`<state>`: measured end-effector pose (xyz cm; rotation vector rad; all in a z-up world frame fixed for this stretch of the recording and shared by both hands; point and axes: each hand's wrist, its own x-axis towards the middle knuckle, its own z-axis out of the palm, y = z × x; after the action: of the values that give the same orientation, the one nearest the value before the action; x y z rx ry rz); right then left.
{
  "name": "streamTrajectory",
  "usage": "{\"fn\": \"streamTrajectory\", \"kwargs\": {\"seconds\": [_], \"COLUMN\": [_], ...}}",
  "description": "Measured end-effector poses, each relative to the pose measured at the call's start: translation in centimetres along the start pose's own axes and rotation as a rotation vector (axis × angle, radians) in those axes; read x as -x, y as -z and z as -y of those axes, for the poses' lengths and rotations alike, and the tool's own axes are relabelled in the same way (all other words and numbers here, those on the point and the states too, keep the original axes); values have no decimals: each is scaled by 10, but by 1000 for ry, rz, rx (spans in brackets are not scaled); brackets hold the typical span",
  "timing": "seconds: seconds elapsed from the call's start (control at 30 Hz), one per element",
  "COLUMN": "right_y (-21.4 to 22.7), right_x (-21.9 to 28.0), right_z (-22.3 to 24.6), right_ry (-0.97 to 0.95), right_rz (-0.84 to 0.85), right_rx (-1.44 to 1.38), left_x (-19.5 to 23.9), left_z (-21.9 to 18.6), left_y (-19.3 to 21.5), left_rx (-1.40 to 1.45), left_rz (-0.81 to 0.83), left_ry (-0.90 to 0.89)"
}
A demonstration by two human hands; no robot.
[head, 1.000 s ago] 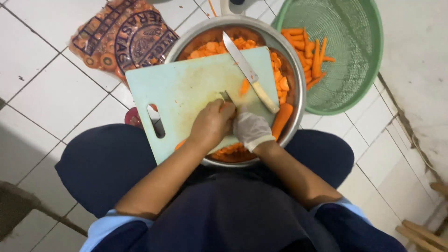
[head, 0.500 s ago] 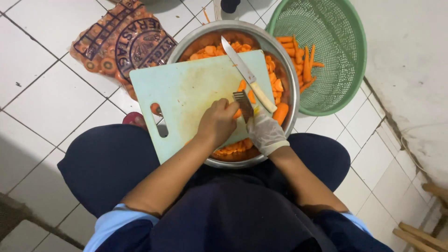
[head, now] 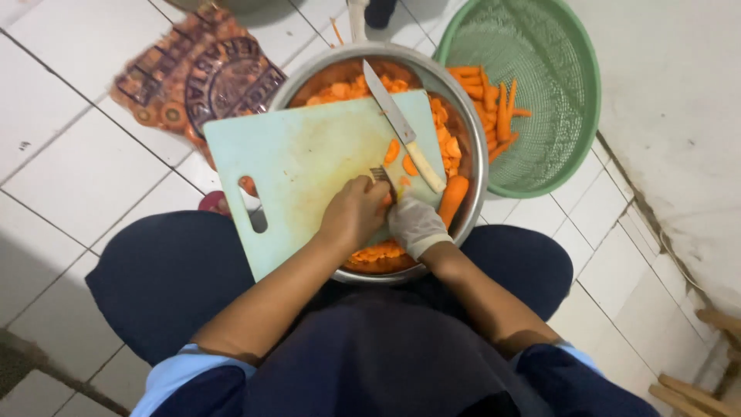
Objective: The person slices carrots into thin rounds using a crinkle-cut knife on a cutting board. The sliced carrots are collected in a metal bowl placed below the board.
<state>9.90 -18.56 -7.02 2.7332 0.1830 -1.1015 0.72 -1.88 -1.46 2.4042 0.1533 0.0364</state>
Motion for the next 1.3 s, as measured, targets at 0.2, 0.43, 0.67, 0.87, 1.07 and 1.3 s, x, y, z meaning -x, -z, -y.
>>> {"fn": "streamTrajectory", "kwargs": {"seconds": [0.2, 0.43, 0.67, 0.87, 1.07, 1.3], "right_y": [78, 141, 25, 98, 51, 136], "right_x": [79, 172, 38, 90, 68, 181], "right_z": [22, 53, 3, 66, -2, 55], "right_ry": [6, -255, 118, 190, 99, -49], "right_rz": [-8, 98, -57, -171, -173, -4], "right_rx": [-162, -434, 128, -258, -55, -207], "left_x": [-3, -2, -1, 1, 5, 1], "left_z": [15, 8, -1, 0, -7, -9], "left_y": [-25, -23, 10, -3, 8, 9], "left_rx": [-234, -229, -169, -159, -275, -528], "left_rz": [-324, -295, -30, -219, -405, -266], "left_ry": [-161, -199, -112, -199, -230, -226]}}
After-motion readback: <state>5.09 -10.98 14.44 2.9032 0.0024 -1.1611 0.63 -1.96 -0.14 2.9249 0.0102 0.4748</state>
